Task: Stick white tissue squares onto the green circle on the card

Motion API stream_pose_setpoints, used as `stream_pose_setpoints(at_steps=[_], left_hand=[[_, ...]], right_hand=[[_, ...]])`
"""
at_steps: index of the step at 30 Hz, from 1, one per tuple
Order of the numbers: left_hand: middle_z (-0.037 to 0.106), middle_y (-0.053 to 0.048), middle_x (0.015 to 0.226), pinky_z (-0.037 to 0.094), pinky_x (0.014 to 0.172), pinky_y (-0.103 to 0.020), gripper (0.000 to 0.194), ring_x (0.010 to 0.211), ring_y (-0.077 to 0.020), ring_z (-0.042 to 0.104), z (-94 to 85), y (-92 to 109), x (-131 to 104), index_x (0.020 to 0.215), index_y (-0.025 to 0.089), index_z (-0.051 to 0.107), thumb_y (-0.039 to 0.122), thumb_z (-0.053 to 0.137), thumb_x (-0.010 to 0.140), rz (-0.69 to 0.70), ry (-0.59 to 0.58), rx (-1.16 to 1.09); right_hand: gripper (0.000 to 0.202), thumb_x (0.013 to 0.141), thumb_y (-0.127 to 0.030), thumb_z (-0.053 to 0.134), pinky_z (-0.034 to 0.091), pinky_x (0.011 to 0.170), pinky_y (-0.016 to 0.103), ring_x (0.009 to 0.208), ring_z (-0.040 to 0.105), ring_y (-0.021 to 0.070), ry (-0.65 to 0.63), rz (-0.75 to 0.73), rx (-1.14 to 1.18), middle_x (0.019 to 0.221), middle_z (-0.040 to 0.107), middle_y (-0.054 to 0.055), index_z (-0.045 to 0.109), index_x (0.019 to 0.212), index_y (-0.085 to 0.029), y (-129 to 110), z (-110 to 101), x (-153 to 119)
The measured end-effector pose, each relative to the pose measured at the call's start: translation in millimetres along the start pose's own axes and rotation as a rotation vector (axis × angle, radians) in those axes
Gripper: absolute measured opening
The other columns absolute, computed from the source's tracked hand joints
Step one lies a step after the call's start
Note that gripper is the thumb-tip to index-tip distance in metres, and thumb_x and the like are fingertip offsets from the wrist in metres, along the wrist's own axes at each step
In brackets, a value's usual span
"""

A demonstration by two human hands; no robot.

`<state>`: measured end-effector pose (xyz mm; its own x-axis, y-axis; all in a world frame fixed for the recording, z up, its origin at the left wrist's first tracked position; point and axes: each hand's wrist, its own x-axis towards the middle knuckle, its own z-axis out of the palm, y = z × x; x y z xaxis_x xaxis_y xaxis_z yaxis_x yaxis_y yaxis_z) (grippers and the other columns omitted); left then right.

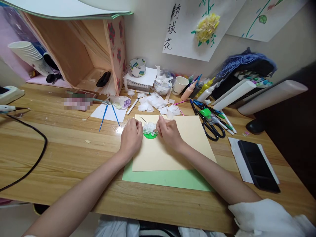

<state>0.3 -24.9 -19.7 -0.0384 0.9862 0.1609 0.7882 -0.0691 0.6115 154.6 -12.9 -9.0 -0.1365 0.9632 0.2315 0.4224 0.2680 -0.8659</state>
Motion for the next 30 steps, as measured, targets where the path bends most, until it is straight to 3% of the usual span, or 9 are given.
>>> stream_pose_setpoints(at_steps=[4,14,22,30], left_hand=[[0.058,-0.007,0.088,0.038,0.071,-0.033,0.02,0.083,-0.022,0.053,0.3,-0.9,0.8,0.083,0.02,0.044,0.029,0.03,0.093,0.004,-0.001,0.007],[0.058,-0.007,0.087,0.038,0.07,-0.033,0.019,0.082,-0.0219,0.053,1.7,-1.5,1.2,0.083,0.02,0.045,0.029,0.031,0.092,0.024,0.003,0.042],[0.057,-0.007,0.085,0.037,0.069,-0.033,0.018,0.081,-0.0216,0.052,2.0,-1.5,1.7,0.081,0.02,0.044,0.028,0.032,0.092,0.021,0.0,0.042],[0.057,-0.006,0.084,0.036,0.068,-0.033,0.018,0.081,-0.0214,0.052,2.1,-0.8,1.7,0.078,0.021,0.043,0.028,0.033,0.091,0.021,0.0,0.026]], right_hand=[[0.057,0.093,-0.051,0.031,0.035,0.044,0.024,0.035,0.042,0.0098,0.003,0.098,0.136,0.034,0.036,-0.004,0.041,0.046,-0.021,-0.3,-2.3,5.3],[0.056,0.096,-0.04,0.028,0.039,0.053,0.028,0.044,0.046,0.0113,0.054,-0.21,0.126,0.044,0.043,-0.001,0.04,0.044,-0.022,22.6,0.7,-14.8],[0.058,0.095,-0.045,0.027,0.04,0.052,0.027,0.043,0.048,0.0111,0.058,-0.129,0.128,0.042,0.044,-0.001,0.041,0.044,-0.021,21.9,0.6,-13.1],[0.056,0.095,-0.046,0.03,0.036,0.044,0.025,0.035,0.041,0.0096,0.089,-0.021,0.248,0.037,0.039,-0.004,0.041,0.046,-0.021,23.2,2.5,-13.1]])
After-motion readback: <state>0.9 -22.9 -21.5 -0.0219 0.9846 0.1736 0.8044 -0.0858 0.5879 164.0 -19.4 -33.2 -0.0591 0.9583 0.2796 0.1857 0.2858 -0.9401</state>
